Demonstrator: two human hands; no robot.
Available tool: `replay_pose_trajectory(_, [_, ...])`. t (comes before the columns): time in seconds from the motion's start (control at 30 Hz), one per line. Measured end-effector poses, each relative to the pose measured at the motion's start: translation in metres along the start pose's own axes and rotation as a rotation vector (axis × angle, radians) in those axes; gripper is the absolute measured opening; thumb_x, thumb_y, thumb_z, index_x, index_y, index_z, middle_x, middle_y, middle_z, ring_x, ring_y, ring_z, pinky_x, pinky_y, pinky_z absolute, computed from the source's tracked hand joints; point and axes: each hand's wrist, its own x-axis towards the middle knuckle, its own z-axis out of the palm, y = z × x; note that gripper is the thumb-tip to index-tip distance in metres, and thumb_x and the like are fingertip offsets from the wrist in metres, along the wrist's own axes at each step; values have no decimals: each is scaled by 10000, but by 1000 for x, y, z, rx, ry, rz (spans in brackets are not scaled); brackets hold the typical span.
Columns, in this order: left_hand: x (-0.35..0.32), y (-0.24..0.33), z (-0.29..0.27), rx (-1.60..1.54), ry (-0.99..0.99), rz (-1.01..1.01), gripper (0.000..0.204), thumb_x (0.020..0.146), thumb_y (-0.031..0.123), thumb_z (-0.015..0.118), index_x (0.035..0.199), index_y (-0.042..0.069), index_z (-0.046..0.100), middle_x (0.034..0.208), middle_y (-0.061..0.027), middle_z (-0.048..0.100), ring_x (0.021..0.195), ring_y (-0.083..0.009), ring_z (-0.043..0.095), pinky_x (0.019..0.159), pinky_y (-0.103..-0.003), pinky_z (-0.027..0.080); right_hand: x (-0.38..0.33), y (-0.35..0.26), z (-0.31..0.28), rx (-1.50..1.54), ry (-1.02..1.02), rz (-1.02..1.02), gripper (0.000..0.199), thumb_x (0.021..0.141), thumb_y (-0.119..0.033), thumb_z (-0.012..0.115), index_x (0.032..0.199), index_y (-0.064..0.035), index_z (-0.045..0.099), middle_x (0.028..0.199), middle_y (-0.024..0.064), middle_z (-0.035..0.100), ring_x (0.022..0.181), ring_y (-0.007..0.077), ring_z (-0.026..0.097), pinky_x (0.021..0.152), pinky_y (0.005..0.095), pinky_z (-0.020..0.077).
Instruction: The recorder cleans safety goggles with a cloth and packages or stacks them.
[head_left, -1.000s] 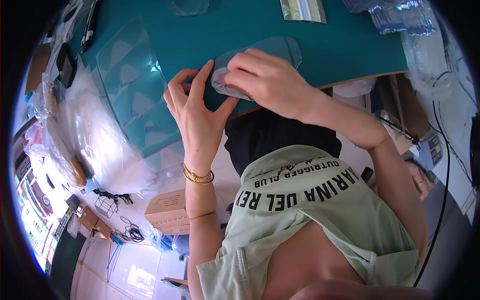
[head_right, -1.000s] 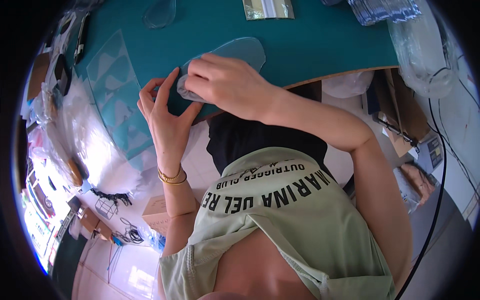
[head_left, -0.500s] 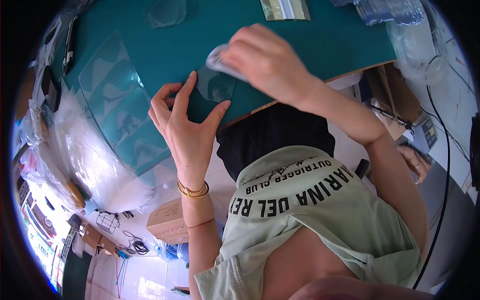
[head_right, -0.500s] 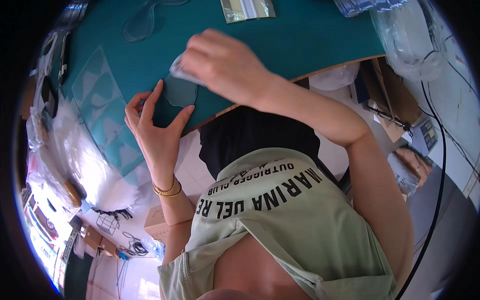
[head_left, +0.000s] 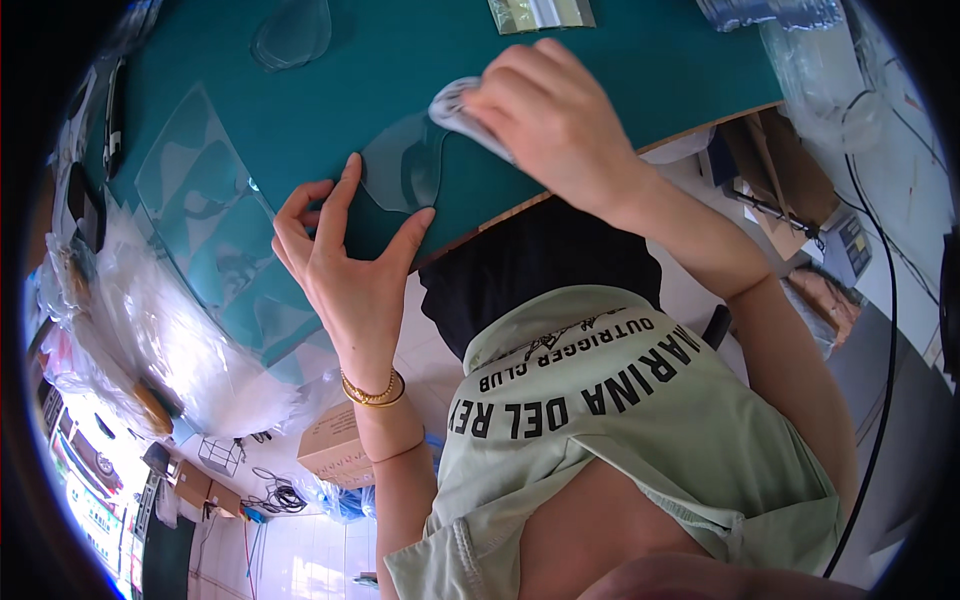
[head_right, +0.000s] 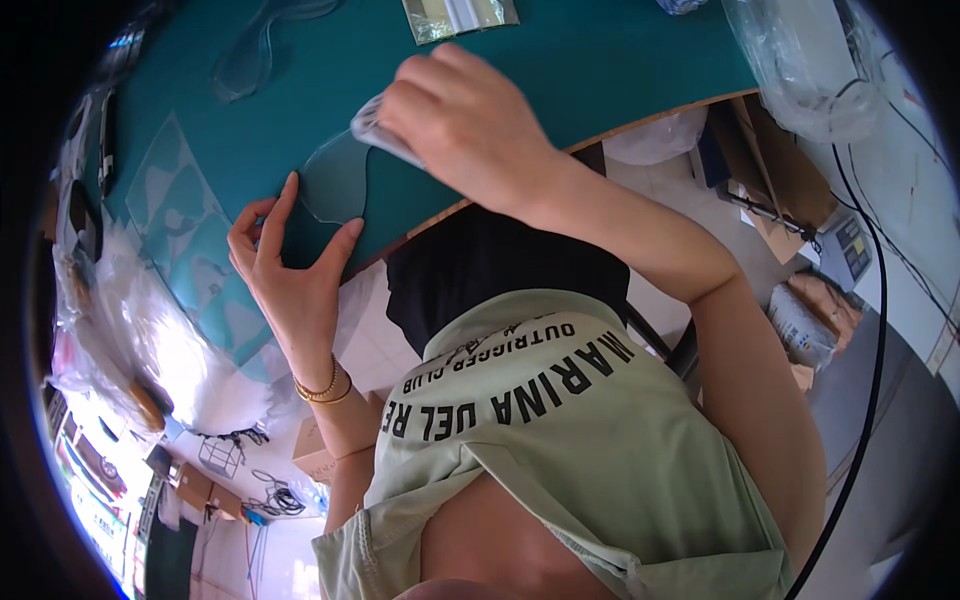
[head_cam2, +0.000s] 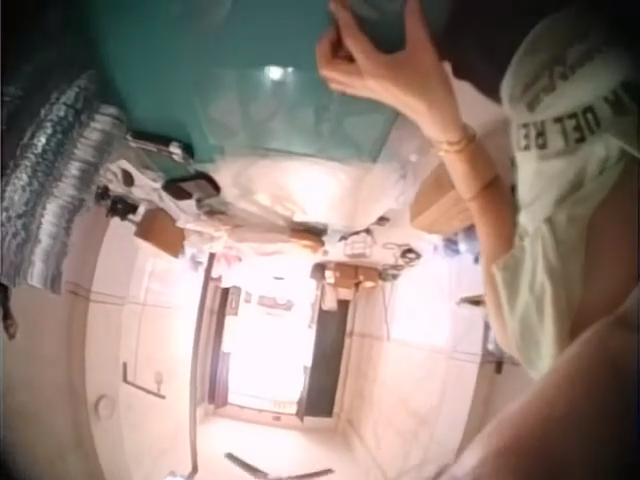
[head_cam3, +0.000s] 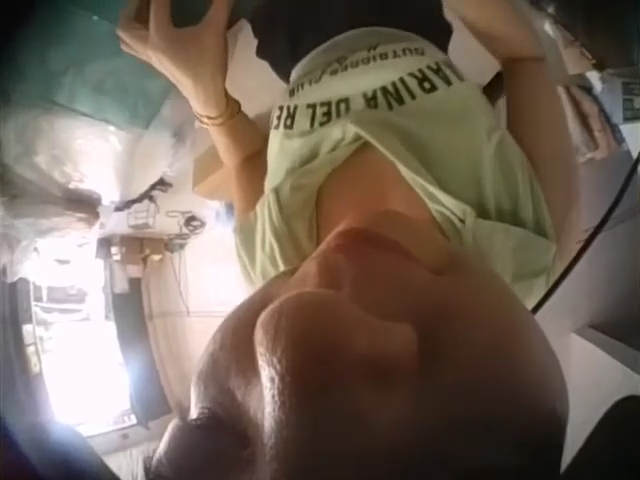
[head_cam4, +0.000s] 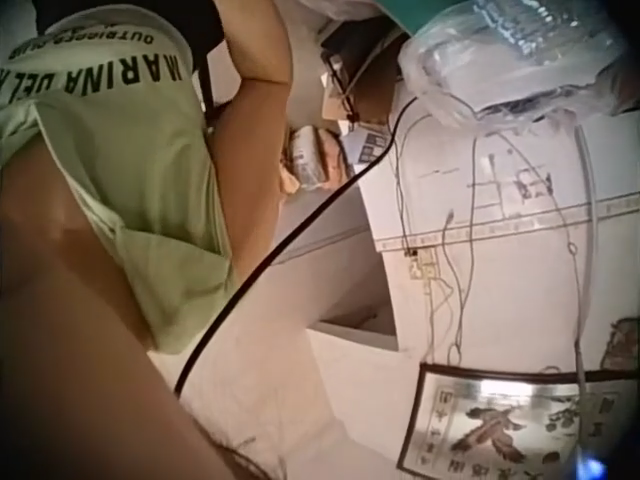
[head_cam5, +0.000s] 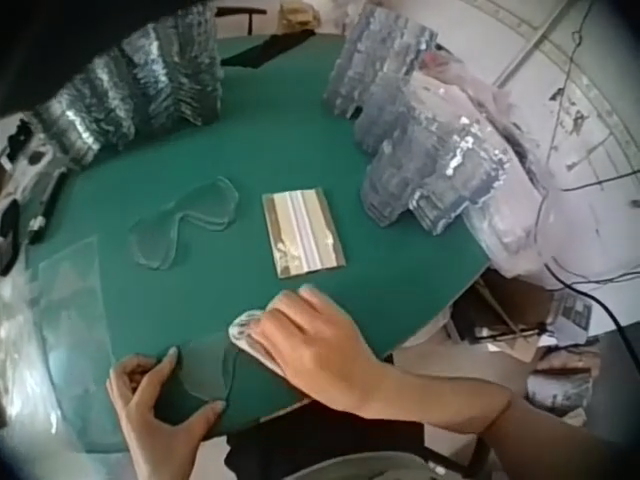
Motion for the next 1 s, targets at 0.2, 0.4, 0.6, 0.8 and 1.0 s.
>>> replay_pose_trajectory(0.2, [1,-6,1,20,-4,-2,667,589,224,919,1217,136,710,1148,-37,500,1000,-231,449,958,-388,401,-26,14,-37,-77,1,80,150,753,-2,763,866,-44,673,852,62,631,755,242,577,647,330,478])
replay_pose_trajectory(0.4, [6,-8,3,25,-11,28,654,605,235,910,1218,130,708,1157,-43,506,1009,-243,447,953,-396,408,-16,4,-13,33,-48,-59,196,731,-2,783,897,-38,686,876,51,610,750,231,574,650,315,489])
replay_pose_trajectory(0.6, [-1,-11,-12,159,35,158,597,702,221,855,1252,80,669,1190,-93,541,999,-281,504,947,-409,422,-5,11,-14,-51,21,98,105,814,-18,729,906,-29,678,882,91,621,804,256,618,694,326,515])
replay_pose_trajectory(0.8, [-14,-36,-55,-105,139,16,374,861,98,726,1221,18,668,1145,-116,688,1021,-212,652,878,-318,506,-29,40,-81,-371,-26,310,159,906,-45,655,1056,-58,708,1061,94,642,927,241,619,769,318,510])
replay_pose_trajectory(1.0, [-29,-92,-101,-240,573,-295,205,925,79,646,1102,-10,697,974,-99,696,854,-116,663,724,-243,529,12,-18,-55,-157,69,87,233,882,-10,679,1101,-78,723,1071,66,662,948,230,616,811,341,490])
